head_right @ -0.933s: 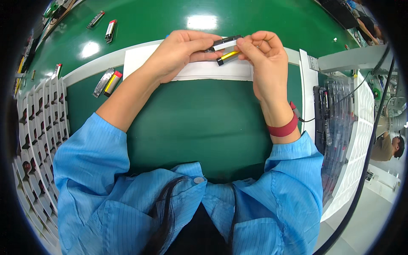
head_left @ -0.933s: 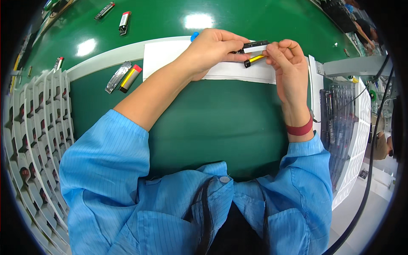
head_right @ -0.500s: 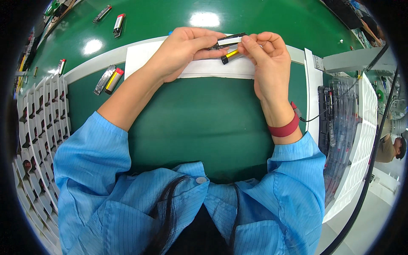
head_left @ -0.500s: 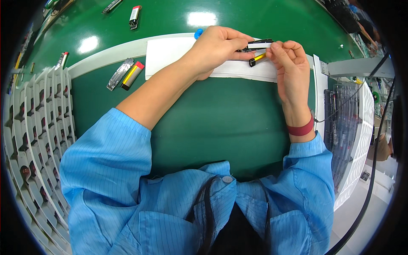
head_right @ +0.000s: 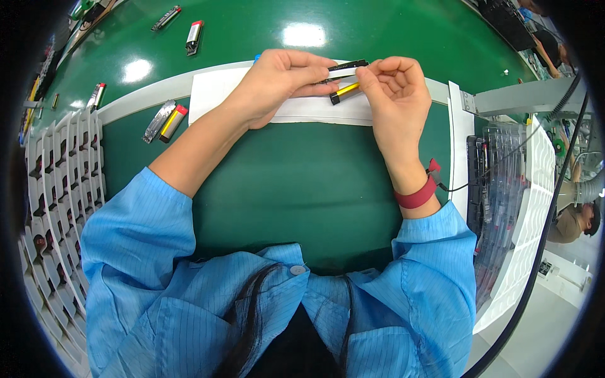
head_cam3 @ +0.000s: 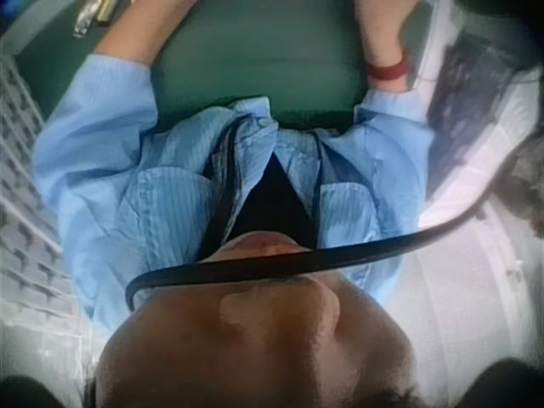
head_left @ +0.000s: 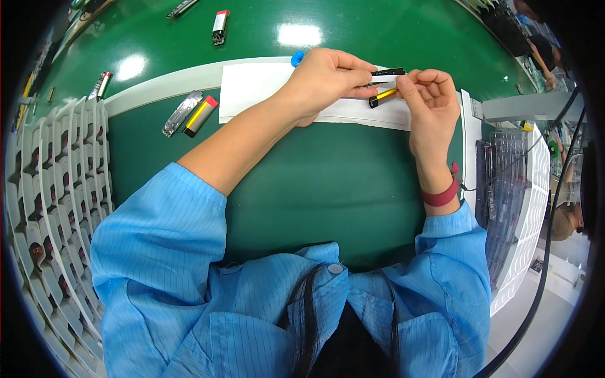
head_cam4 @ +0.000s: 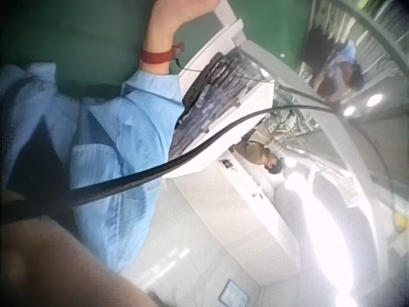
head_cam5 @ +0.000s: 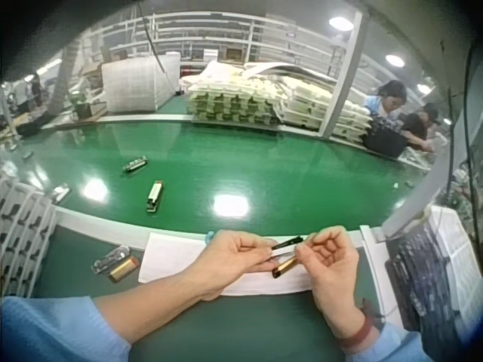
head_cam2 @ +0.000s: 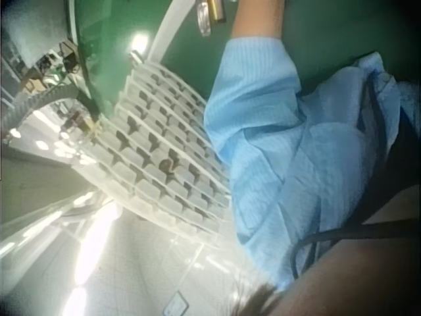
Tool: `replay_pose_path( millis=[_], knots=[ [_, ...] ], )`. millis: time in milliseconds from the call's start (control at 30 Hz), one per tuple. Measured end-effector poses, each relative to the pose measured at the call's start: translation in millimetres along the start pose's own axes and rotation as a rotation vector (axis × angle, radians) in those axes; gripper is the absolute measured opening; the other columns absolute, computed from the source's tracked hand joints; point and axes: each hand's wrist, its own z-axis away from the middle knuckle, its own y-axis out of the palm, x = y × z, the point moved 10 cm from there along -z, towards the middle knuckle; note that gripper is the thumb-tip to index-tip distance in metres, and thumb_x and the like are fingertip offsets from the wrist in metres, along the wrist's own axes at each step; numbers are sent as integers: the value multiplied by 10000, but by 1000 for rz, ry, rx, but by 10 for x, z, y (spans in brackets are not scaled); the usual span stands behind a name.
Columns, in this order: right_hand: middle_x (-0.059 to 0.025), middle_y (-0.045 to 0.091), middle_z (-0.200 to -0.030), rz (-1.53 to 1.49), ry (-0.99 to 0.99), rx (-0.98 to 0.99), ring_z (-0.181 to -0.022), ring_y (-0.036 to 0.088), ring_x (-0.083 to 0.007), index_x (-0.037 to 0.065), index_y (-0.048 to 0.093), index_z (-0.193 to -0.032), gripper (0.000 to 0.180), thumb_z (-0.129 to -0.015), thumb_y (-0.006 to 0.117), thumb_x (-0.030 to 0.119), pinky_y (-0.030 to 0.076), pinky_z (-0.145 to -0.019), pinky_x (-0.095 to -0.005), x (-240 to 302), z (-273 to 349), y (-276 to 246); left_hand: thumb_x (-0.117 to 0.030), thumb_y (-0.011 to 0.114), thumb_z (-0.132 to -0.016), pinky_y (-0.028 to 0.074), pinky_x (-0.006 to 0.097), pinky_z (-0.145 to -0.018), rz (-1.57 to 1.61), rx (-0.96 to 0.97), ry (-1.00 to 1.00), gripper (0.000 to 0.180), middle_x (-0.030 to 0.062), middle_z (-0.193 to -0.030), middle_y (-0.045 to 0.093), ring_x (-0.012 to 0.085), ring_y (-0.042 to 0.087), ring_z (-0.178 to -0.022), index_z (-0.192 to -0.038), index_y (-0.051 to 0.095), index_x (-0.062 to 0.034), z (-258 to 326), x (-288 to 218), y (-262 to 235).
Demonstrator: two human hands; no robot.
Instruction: The person assembles small electronic components by hand, inserting batteries into plastic casings at a factory workbench.
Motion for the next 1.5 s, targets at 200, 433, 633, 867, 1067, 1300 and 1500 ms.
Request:
replay_pose_path(
  millis=[200,433,633,867,1067,1300,1500],
  knots=[
    [-87,571,-836,171,-114,-11,-765,573,-116,-23,483,-890,201,-764,640,-24,487,-685,-213,96,-22,-24,-53,563,-821,507,260,-799,-16,-26,-4,264,183,-959,601,204,630,-869,-1032,561,105,10,-24,17],
    [-59,614,-816,-129,367,200,-764,590,-123,3,531,-983,266,-747,653,-14,472,-697,-216,-271,-99,-12,-50,581,-811,524,245,-737,-206,-4,90,267,145,-914,622,176,640,-780,-1030,571,103,96,-121,60],
    [-45,629,-824,-219,477,503,-763,594,-104,22,580,-910,159,-765,638,-9,459,-716,-211,-112,3,141,-147,556,-853,561,237,-640,194,457,-285,332,146,-888,621,191,646,-746,-1075,540,100,225,-6,371],
    [-76,609,-861,95,49,252,-779,598,-131,-17,537,-889,152,-765,625,-26,487,-756,-243,263,-75,132,-159,564,-851,551,255,-665,130,449,-225,293,119,-881,623,158,634,-754,-1051,572,55,196,-2,418],
    [-82,581,-839,175,-141,213,-799,577,-133,-39,500,-922,183,-776,610,-31,485,-755,-250,324,-53,129,-172,585,-843,525,260,-690,80,236,-89,261,66,-881,628,123,609,-771,-1040,607,-2,189,-29,409],
    [-69,566,-836,222,-168,297,-800,569,-126,-22,480,-960,227,-776,612,-26,473,-756,-249,398,-56,172,-185,589,-843,528,274,-707,2,273,-115,242,60,-875,622,133,608,-772,-1009,620,-12,206,-30,409],
    [-56,568,-823,274,-182,286,-798,567,-122,-16,486,-948,219,-774,618,-17,474,-752,-247,366,-77,161,-179,587,-844,531,278,-704,-4,264,-127,237,65,-880,622,137,609,-775,-1009,619,-12,155,-2,378]
  ],
)
